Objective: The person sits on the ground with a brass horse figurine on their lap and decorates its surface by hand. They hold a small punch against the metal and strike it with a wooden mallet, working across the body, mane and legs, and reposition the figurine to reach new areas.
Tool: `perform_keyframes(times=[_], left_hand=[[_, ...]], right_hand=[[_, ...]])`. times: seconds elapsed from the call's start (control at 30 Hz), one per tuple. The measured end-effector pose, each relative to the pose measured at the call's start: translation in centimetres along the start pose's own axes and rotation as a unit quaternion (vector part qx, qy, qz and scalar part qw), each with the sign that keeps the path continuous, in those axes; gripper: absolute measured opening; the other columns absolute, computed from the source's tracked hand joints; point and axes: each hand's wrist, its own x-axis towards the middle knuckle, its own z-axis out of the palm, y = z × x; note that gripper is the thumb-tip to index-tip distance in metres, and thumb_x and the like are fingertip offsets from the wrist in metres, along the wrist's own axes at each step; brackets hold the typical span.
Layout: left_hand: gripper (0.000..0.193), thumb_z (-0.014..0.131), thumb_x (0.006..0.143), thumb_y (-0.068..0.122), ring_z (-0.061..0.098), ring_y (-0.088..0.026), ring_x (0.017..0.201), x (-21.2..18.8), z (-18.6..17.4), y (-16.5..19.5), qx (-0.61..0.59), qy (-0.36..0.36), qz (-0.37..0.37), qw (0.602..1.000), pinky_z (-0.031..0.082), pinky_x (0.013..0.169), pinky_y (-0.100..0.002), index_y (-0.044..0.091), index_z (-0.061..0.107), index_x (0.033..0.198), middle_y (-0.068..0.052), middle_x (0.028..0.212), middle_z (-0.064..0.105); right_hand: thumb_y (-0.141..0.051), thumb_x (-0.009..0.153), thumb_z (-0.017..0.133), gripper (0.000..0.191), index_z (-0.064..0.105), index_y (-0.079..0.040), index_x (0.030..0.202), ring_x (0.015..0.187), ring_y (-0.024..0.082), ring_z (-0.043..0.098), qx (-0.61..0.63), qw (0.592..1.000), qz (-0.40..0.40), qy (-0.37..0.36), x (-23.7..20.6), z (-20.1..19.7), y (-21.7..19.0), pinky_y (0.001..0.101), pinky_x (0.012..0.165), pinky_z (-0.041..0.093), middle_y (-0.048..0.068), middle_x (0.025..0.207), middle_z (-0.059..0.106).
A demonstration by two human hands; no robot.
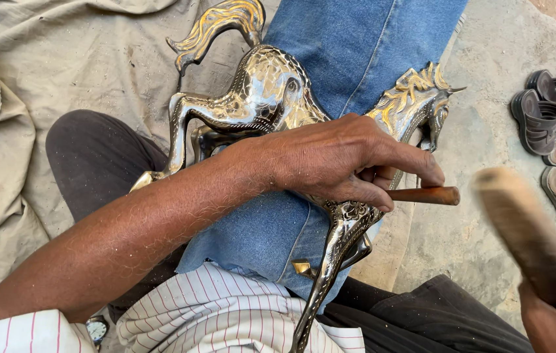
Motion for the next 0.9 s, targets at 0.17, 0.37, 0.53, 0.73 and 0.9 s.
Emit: perform_keyframes(times=[0.17,0.37,0.53,0.73,0.9], left_hand=[[0.063,0.086,0.086,0.027,0.064,-0.011,0.064,0.0,0.0,0.2,0.002,0.006,-0.004,1.000,0.051,0.061,-0.037,0.023,0.059,0.142,0.004,0.072,0.064],[0.059,0.084,0.091,0.023,0.069,-0.009,0.076,-1.1,1.8,1.5,-0.022,0.118,-0.013,0.993,0.058,0.069,-0.030,0.024,0.056,0.143,0.004,0.085,0.069],[0.058,0.084,0.089,0.019,0.075,-0.009,0.081,-2.9,3.1,3.6,0.011,0.171,-0.080,0.982,0.063,0.073,-0.028,0.022,0.057,0.141,0.002,0.091,0.073],[0.056,0.082,0.093,0.019,0.076,-0.009,0.080,-4.1,4.0,4.2,-0.007,0.192,-0.125,0.973,0.065,0.071,-0.026,0.022,0.054,0.142,0.003,0.088,0.072],[0.056,0.082,0.093,0.026,0.071,-0.017,0.082,-4.7,5.2,5.2,0.117,0.203,-0.073,0.969,0.060,0.070,-0.032,0.024,0.055,0.143,-0.001,0.092,0.068]], right_hand=[[0.009,0.094,0.077,0.020,0.062,0.000,0.101,0.084,0.017,0.067,0.054,0.996,-0.015,0.072,-1.6,-1.0,-4.0,0.0289,0.081,0.056,0.012,0.091,0.067],[0.007,0.098,0.068,0.034,0.048,-0.010,0.120,0.089,0.011,0.066,0.355,0.930,0.029,0.088,-2.2,-2.5,-9.2,0.0294,0.081,0.060,0.003,0.097,0.058],[0.017,0.088,0.065,0.039,0.055,-0.001,0.121,0.097,0.024,0.069,0.158,0.982,0.098,-0.032,-1.0,-2.5,-7.1,0.0361,0.095,0.060,0.012,0.097,0.066],[-0.004,0.099,0.066,0.018,0.062,-0.001,0.116,0.101,0.024,0.066,-0.054,0.993,0.044,-0.091,-0.1,-1.8,-3.3,0.0407,0.098,0.060,0.013,0.106,0.064],[0.013,0.080,0.061,0.046,0.053,-0.001,0.123,0.110,0.015,0.062,0.183,0.983,0.019,0.007,-1.4,-2.7,-5.2,0.0368,0.098,0.053,0.010,0.112,0.061]])
